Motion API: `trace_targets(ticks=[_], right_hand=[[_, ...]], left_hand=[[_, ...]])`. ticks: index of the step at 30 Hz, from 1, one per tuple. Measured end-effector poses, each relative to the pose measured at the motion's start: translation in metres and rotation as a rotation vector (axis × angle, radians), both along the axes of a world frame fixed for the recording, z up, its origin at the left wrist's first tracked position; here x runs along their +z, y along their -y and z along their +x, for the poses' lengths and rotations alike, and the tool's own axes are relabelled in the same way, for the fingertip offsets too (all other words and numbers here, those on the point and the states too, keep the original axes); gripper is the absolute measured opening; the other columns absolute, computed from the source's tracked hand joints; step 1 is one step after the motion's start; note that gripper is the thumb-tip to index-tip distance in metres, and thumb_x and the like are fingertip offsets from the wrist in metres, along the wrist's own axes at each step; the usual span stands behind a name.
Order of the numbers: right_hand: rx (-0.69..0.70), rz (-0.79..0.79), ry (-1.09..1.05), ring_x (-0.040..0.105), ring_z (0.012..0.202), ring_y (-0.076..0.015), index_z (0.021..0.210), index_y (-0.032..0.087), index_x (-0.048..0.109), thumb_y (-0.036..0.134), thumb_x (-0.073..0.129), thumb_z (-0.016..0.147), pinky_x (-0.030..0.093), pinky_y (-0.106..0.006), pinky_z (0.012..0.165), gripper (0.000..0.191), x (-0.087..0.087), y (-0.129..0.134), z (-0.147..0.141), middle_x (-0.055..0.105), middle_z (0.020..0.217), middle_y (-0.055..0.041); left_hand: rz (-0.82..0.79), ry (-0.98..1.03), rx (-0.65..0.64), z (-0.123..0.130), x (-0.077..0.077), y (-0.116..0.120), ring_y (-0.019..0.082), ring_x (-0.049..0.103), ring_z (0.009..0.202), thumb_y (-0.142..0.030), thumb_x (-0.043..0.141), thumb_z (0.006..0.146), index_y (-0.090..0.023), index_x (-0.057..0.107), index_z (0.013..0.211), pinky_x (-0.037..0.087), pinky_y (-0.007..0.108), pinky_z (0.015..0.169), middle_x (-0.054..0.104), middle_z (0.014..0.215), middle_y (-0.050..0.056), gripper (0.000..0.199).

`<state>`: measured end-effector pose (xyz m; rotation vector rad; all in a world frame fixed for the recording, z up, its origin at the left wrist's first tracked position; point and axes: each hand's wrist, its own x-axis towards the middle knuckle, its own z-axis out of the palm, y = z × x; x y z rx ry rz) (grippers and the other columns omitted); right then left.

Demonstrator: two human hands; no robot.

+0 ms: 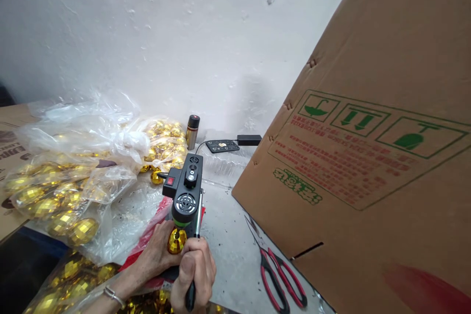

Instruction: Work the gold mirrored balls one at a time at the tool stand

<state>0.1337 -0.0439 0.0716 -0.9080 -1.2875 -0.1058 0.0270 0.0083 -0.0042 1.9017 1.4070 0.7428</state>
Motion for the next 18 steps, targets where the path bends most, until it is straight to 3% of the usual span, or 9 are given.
trace_targets(ticks=[7,18], right_hand=[[0.004,0.044,-0.017,0.051,0.059,-0.0123,0.077,0.023,0.051,0.016,0.043,0.109,0.038,-0.03,0.058,0.034,-0.011,-0.003,0.0,0.052,0.07,0.003],[-0.015,0.043,-0.012,0.053,0.059,-0.0124,0.079,0.023,0.05,0.013,0.04,0.109,0.04,-0.029,0.058,0.033,-0.015,-0.004,0.0,0.053,0.069,0.0031]], left_hand=[[0.003,-0.015,0.009,0.001,0.002,0.0,0.037,0.066,0.108,-0.03,0.081,0.073,-0.019,0.069,0.116,0.05,0.051,0.099,0.073,0.113,0.012,0.046],[0.08,0.019,0.013,0.0,-0.011,-0.002,0.035,0.068,0.102,-0.032,0.082,0.073,-0.022,0.07,0.117,0.053,0.048,0.093,0.075,0.108,0.01,0.047]])
